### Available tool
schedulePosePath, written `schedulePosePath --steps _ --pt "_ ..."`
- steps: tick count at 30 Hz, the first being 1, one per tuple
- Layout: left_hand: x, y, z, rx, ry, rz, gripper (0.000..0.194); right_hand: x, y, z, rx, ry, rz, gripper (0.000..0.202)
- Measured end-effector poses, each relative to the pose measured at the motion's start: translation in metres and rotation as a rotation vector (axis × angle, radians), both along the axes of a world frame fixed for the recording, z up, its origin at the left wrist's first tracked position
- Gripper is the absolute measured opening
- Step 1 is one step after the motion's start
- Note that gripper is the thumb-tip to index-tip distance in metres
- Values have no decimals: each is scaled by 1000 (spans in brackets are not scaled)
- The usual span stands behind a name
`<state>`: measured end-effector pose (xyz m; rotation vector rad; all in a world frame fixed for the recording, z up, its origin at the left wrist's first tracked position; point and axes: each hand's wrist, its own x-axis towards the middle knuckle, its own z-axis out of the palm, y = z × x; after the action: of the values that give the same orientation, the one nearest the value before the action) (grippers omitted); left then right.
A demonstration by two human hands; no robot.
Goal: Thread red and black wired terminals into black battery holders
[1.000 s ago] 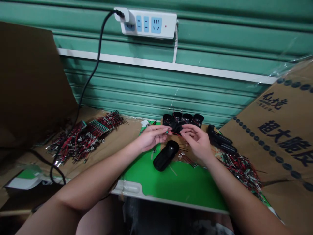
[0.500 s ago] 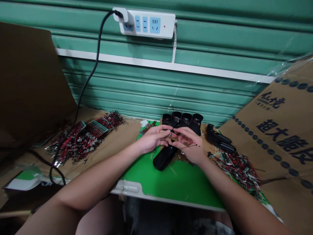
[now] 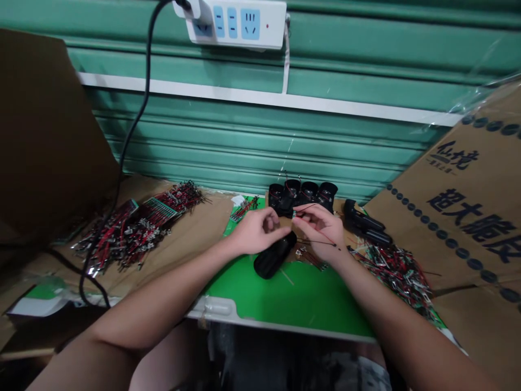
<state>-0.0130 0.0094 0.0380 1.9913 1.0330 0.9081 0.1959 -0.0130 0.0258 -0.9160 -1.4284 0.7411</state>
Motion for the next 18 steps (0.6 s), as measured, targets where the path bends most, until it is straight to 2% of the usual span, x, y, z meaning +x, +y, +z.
schedulePosePath --steps 3,6,9,12,15,18 --pt "0 -12 5 106 285 -28 64 4 2 3 -121 78 -45 37" --pt "1 -20 5 88 349 -49 75 10 3 10 -143 149 -67 42" --pt "2 -19 0 107 264 -59 61 16 4 18 -85 156 -93 43" --pt "3 -12 -5 106 148 -56 38 17 4 18 -101 129 -74 47" --pt "6 -4 -6 -78 7 32 18 11 1 11 -148 107 -33 47" --pt "9 4 -3 -336 -285 160 20 3 -3 3 -164 65 17 43"
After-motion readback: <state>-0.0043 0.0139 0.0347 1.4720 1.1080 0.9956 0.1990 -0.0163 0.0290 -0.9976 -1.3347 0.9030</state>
